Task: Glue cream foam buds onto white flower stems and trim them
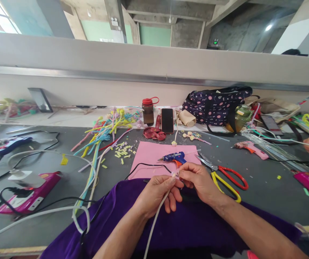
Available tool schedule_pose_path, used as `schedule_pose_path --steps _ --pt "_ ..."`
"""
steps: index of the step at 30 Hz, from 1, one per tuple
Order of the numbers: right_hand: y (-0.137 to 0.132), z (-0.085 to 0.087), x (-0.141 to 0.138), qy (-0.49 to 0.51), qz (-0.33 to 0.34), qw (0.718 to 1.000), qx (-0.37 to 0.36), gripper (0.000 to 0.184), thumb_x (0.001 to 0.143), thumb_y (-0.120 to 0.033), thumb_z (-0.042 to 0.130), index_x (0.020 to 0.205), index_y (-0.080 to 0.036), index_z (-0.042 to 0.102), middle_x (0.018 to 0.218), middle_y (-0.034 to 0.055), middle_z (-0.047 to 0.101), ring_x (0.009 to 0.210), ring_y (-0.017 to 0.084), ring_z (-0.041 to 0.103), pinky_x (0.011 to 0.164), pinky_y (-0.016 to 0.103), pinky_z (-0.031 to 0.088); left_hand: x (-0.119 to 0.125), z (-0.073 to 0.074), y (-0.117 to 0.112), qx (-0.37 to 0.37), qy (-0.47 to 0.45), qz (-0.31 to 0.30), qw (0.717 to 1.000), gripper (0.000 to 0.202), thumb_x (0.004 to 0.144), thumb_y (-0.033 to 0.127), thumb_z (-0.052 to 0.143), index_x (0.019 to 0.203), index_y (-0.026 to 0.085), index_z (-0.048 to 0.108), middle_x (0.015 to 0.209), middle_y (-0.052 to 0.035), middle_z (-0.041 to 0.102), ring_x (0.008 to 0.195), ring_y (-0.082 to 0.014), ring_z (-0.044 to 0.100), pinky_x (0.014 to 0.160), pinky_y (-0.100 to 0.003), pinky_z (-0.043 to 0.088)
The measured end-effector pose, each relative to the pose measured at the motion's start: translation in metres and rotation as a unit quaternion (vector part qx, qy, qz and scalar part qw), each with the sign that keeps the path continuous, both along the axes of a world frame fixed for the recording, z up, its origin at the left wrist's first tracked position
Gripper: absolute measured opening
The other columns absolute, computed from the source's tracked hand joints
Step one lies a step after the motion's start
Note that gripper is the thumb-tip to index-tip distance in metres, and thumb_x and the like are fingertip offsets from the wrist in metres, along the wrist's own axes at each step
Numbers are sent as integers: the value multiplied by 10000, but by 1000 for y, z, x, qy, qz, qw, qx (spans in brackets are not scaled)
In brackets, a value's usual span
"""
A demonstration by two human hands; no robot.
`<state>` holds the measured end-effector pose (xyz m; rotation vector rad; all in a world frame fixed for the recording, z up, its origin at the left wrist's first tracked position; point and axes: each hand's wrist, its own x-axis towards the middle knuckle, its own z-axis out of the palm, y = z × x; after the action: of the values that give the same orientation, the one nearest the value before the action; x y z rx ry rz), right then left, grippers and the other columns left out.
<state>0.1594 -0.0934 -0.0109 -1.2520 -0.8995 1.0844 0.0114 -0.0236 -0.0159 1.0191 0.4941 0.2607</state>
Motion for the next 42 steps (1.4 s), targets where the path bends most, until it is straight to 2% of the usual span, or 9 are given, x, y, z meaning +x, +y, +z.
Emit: schedule_pose_path --steps 16,28,42 --pt "1 -4 -5 -12 -1 1000 13 173 743 -319 656 725 -146 653 539 -38 533 480 74 404 455 206 290 1 -3 -1 -2 -12 8 1000 325 789 402 577 826 80 605 545 -48 644 341 -92 544 289 -139 361" --pt "4 -13 -11 96 9 995 -6 201 710 -328 708 689 -145 627 523 -41 521 478 70 403 446 197 249 0 -2 -2 7 -34 13 999 306 813 367 552 845 69 612 549 -62 649 332 -91 543 279 -128 370" --pt "2 -10 -13 71 19 997 7 217 754 -327 676 695 -127 612 496 -48 486 457 58 358 436 198 216 -1 -2 -1 -8 -43 -2 999 297 816 363 551 809 76 629 514 -52 633 303 -79 511 259 -120 332"
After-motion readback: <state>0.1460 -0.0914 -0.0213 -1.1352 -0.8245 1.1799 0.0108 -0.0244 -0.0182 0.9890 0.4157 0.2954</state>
